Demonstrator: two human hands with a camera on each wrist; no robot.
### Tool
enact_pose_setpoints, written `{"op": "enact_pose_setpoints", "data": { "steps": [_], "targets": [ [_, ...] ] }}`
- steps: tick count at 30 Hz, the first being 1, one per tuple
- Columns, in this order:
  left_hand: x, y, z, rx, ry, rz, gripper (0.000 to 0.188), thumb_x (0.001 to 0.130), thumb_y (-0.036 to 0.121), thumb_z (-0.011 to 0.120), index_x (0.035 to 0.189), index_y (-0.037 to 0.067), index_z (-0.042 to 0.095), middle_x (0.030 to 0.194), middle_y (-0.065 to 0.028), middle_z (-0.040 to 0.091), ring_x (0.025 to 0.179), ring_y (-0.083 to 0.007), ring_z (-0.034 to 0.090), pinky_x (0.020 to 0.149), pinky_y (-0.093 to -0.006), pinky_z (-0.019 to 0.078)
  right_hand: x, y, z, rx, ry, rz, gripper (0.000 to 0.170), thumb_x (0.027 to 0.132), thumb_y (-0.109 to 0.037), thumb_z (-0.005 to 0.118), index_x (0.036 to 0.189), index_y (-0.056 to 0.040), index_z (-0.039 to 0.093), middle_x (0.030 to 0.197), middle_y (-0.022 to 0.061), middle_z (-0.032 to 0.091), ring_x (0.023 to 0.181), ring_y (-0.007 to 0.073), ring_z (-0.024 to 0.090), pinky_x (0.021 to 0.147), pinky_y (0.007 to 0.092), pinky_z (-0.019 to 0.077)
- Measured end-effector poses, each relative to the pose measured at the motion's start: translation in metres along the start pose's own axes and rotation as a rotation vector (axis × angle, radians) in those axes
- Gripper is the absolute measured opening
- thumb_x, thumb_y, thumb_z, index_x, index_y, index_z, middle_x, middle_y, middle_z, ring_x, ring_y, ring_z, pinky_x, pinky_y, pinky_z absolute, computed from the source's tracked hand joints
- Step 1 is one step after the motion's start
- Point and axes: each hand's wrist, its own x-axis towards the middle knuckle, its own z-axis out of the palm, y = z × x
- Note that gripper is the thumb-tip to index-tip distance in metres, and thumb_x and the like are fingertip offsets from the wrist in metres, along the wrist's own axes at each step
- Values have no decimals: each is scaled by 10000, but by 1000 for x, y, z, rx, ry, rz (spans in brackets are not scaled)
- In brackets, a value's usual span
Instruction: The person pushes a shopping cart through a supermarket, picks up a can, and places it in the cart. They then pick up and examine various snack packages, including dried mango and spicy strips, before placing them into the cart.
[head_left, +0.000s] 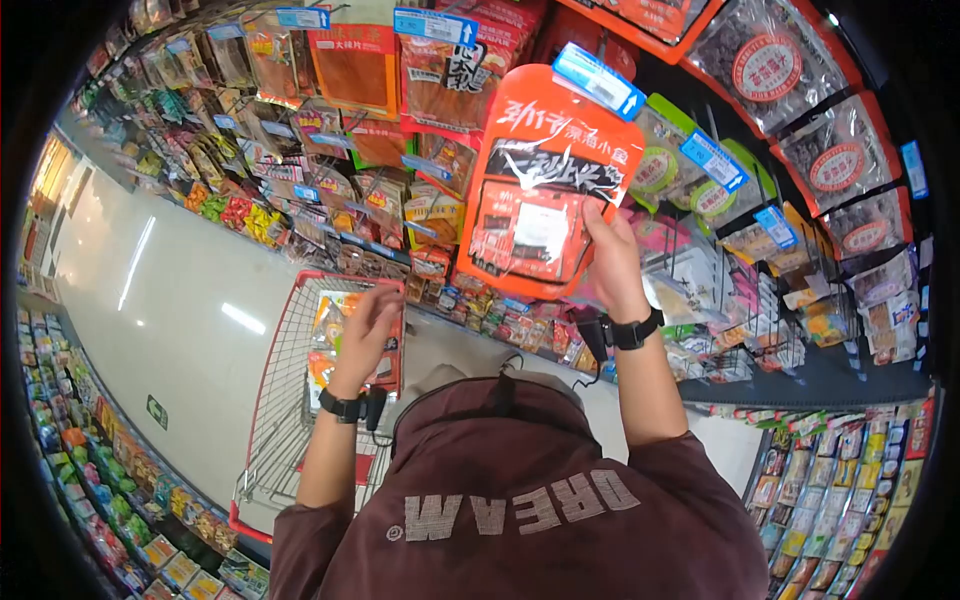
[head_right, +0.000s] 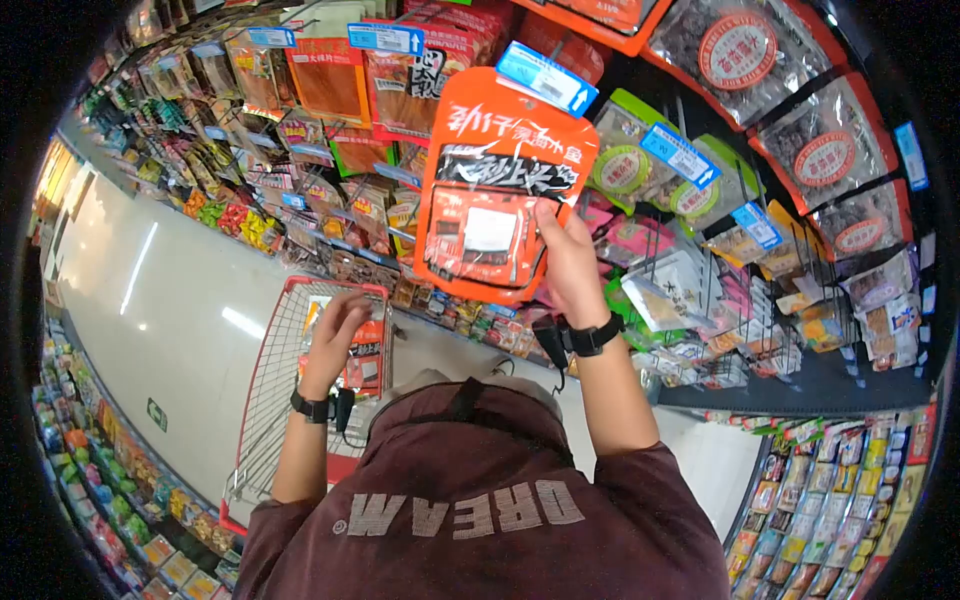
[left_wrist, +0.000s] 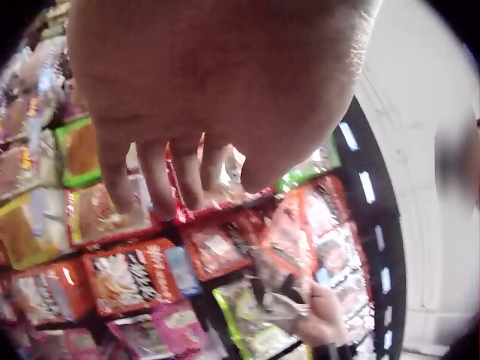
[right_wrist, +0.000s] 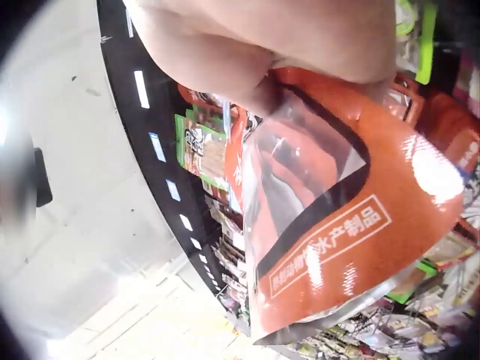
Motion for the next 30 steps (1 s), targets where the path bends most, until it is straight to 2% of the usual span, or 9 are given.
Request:
{"op": "enact_pose_setpoints", "data": {
  "steps": [6, 8, 11, 15, 16, 18, 21, 27, 30],
  "targets": [
    [7, 117, 100, 165, -197, 229, 478, 963, 54, 689, 1406, -2, 520, 1397, -131, 582, 1300, -196, 565, 1081, -342, 463, -59, 25, 9, -205, -128, 107, 406, 1075, -345, 576, 1305, -11, 609, 1272, 72, 656, 1141, 124, 614, 961, 297, 514],
    [10, 113, 129, 139, 17, 407, 534, 931, 55, 728, 1418, 0, 517, 1377, -120, 608, 1258, -192, 596, 1068, -341, 475, -81, 20, 26, -169, -249, 82, 473, 1021, -257, 669, 1411, -24, 537, 1415, 89, 566, 1256, 161, 562, 984, 325, 528],
    [21, 96, 122, -106, -59, 150, 618, 871, 19, 785, 1421, -8, 504, 1324, -137, 652, 1209, -212, 637, 1010, -354, 524, -87, 9, 19, -347, -380, -65, 531, 977, -180, 714, 1440, -21, 509, 1444, 100, 549, 1269, 182, 566, 982, 351, 548],
    [10, 97, 113, -236, -106, 22, 480, 918, 2, 740, 1358, -18, 551, 1259, -86, 683, 1145, -161, 648, 985, -333, 536, -75, -13, -5, -824, -34, -369, 522, 916, -107, 747, 1386, -11, 540, 1408, 118, 554, 1226, 181, 597, 990, 323, 527],
    [4, 100, 112, -299, -162, -3, 475, 930, -2, 724, 1369, -14, 541, 1266, -86, 675, 1151, -167, 645, 990, -344, 536, -76, -9, -11, -813, -30, -368, 522, 916, -107, 747, 1386, -11, 540, 1408, 118, 554, 1226, 181, 597, 990, 323, 527],
    [-5, 106, 122, -400, -192, -13, 484, 931, 2, 725, 1377, -12, 535, 1280, -89, 667, 1158, -173, 642, 996, -348, 534, -79, 2, -21, -246, -355, 46, 503, 924, -112, 750, 1375, -5, 552, 1358, 106, 599, 1167, 159, 622, 988, 313, 511],
    [-13, 110, 131, -478, -212, -18, 518, 929, 7, 730, 1400, -9, 512, 1314, -93, 645, 1182, -187, 631, 1015, -357, 527, -88, 2, -26, -6, -439, 263, 476, 942, -126, 747, 1361, 1, 561, 1263, 75, 659, 1095, 134, 638, 954, 318, 527],
    [-23, 121, 167, -451, -169, -60, 610, 922, -4, 728, 1460, 0, 440, 1344, -99, 623, 1226, -199, 610, 1057, -366, 498, -87, -1, -57, 48, -486, 250, 411, 961, -150, 734, 1316, -4, 589, 1221, 71, 698, 1019, 133, 672, 896, 312, 550],
    [-25, 129, 206, -6, 175, 159, 872, 894, 71, 774, 1579, 41, 236, 1517, -164, 458, 1405, -266, 475, 1176, -431, 384, -88, -9, -75, -75, -412, 105, 399, 961, -157, 732, 1307, -14, 596, 1211, 69, 713, 992, 149, 693, 890, 318, 555]
  ]
}}
